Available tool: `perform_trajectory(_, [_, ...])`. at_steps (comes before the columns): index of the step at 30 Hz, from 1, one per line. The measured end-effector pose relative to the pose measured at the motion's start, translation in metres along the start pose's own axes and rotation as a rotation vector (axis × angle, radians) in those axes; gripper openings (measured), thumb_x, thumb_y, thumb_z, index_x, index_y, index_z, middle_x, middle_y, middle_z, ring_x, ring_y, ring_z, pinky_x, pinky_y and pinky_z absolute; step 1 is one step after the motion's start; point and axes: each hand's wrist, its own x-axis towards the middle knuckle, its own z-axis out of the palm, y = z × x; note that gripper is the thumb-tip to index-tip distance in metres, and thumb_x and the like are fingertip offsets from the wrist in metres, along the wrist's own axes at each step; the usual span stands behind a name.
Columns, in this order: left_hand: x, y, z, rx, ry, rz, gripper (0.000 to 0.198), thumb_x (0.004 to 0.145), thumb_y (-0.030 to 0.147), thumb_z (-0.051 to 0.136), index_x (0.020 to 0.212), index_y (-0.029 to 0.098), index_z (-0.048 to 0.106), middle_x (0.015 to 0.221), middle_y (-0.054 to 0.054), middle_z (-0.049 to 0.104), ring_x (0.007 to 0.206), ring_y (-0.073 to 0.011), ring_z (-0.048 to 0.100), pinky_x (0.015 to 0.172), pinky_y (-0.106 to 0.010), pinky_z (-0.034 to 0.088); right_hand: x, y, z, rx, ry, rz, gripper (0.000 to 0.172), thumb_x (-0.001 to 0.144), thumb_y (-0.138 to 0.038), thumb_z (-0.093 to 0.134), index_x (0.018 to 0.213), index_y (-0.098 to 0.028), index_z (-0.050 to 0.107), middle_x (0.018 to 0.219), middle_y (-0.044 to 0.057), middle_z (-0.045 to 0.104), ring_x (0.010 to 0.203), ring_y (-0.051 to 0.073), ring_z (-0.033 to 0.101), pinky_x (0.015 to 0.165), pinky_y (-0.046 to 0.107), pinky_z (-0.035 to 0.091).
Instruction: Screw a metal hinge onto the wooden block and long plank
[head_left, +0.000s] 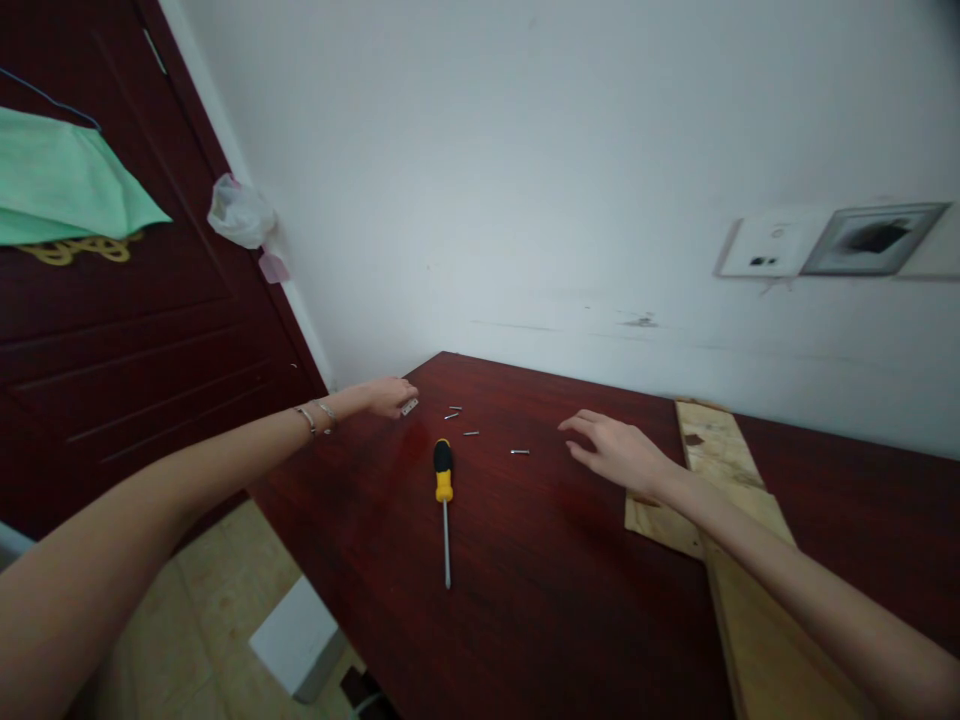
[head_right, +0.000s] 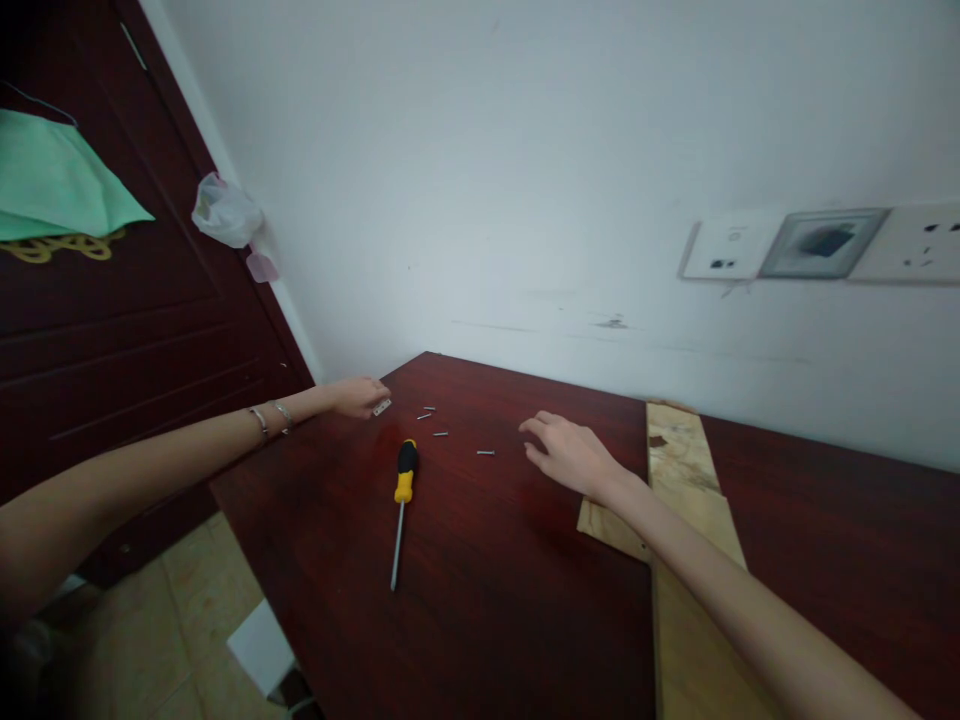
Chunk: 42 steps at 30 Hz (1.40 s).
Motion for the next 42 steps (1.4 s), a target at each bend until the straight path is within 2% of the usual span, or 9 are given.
perform_trajectory(3, [0.019, 0.005, -0.022, -0.032, 0.066, -0.019, 0.030, 0.071, 0.021, 0.059, 0.099, 0.014, 0.062, 0.093, -0.009, 0.067, 0.080, -0.0205, 0.061, 0.071, -0.028, 0.043, -0.006, 0.003, -0.005, 0.037, 0.046, 0.024, 0.033, 0.088, -0.029, 0.045, 0.116, -0.020, 0.061, 0.119, 0.009, 0.063, 0.103, 0.024, 0.063, 0.084, 0.037, 0.050])
perform_trajectory(7, [0.058, 0.032, -0.062, -0.155, 0.221, 0.068, 0.031, 0.072, 0.026, 0.058, 0.101, 0.014, 0.061, 0.093, -0.007, 0.066, 0.080, -0.0196, 0.061, 0.072, -0.027, 0.042, -0.016, 0.008, -0.012, 0.336, 0.177, 0.106, 0.032, 0.080, -0.025, 0.056, 0.110, -0.019, 0.065, 0.105, 0.009, 0.069, 0.088, 0.022, 0.065, 0.083, 0.037, 0.049])
perform_trajectory(10, [0.092, 0.069, -0.096, -0.227, 0.323, 0.173, 0.036, 0.074, 0.029, 0.058, 0.106, 0.014, 0.061, 0.097, -0.007, 0.066, 0.083, -0.0196, 0.061, 0.076, -0.027, 0.041, -0.024, 0.014, -0.017, 0.489, 0.263, 0.186, 0.033, 0.077, -0.019, 0.058, 0.109, -0.016, 0.065, 0.094, 0.007, 0.071, 0.079, 0.018, 0.063, 0.080, 0.034, 0.050])
perform_trajectory(15, [0.140, 0.149, -0.151, -0.305, 0.415, 0.341, 0.043, 0.075, 0.029, 0.059, 0.115, 0.013, 0.058, 0.103, -0.009, 0.066, 0.091, -0.0214, 0.060, 0.082, -0.029, 0.041, -0.044, 0.026, -0.031, 0.711, 0.406, 0.375, 0.032, 0.080, -0.019, 0.058, 0.112, -0.014, 0.062, 0.102, 0.010, 0.071, 0.084, 0.017, 0.066, 0.077, 0.033, 0.056])
perform_trajectory(20, [0.171, 0.216, -0.185, -0.337, 0.466, 0.468, 0.047, 0.073, 0.028, 0.060, 0.117, 0.013, 0.056, 0.107, -0.011, 0.065, 0.096, -0.0242, 0.059, 0.086, -0.032, 0.041, -0.069, 0.035, -0.049, 0.956, 0.506, 0.524, 0.028, 0.080, -0.017, 0.061, 0.107, -0.014, 0.063, 0.107, 0.011, 0.071, 0.085, 0.016, 0.069, 0.071, 0.030, 0.060])
perform_trajectory(23, [0.180, 0.241, -0.193, -0.343, 0.498, 0.527, 0.045, 0.073, 0.027, 0.060, 0.116, 0.013, 0.055, 0.106, -0.011, 0.066, 0.096, -0.0248, 0.060, 0.088, -0.034, 0.041, -0.080, 0.040, -0.053, 1.066, 0.544, 0.586, 0.022, 0.081, -0.016, 0.061, 0.103, -0.014, 0.064, 0.101, 0.010, 0.073, 0.082, 0.015, 0.070, 0.073, 0.029, 0.060])
perform_trajectory(27, [0.183, 0.259, -0.196, -0.382, 0.532, 0.517, 0.043, 0.073, 0.024, 0.059, 0.114, 0.013, 0.055, 0.102, -0.010, 0.067, 0.094, -0.0246, 0.062, 0.088, -0.034, 0.043, -0.089, 0.048, -0.049, 1.166, 0.578, 0.631, 0.023, 0.078, -0.015, 0.066, 0.100, -0.015, 0.064, 0.096, 0.008, 0.074, 0.081, 0.015, 0.070, 0.074, 0.029, 0.060])
perform_trajectory(32, [0.185, 0.270, -0.195, -0.522, 0.527, 0.501, 0.042, 0.074, 0.024, 0.060, 0.114, 0.015, 0.056, 0.103, -0.008, 0.068, 0.092, -0.0226, 0.063, 0.081, -0.031, 0.045, -0.092, 0.056, -0.044, 1.229, 0.592, 0.667, 0.021, 0.075, -0.015, 0.069, 0.096, -0.014, 0.066, 0.092, 0.008, 0.074, 0.078, 0.015, 0.070, 0.074, 0.028, 0.059])
perform_trajectory(42, [0.201, 0.286, -0.186, -0.745, 0.497, 0.506, 0.043, 0.073, 0.023, 0.061, 0.115, 0.016, 0.055, 0.103, -0.007, 0.068, 0.089, -0.0196, 0.064, 0.080, -0.030, 0.048, -0.087, 0.071, -0.038, 1.327, 0.573, 0.634, 0.017, 0.072, -0.017, 0.071, 0.089, -0.016, 0.071, 0.084, 0.004, 0.073, 0.074, 0.013, 0.068, 0.074, 0.027, 0.058])
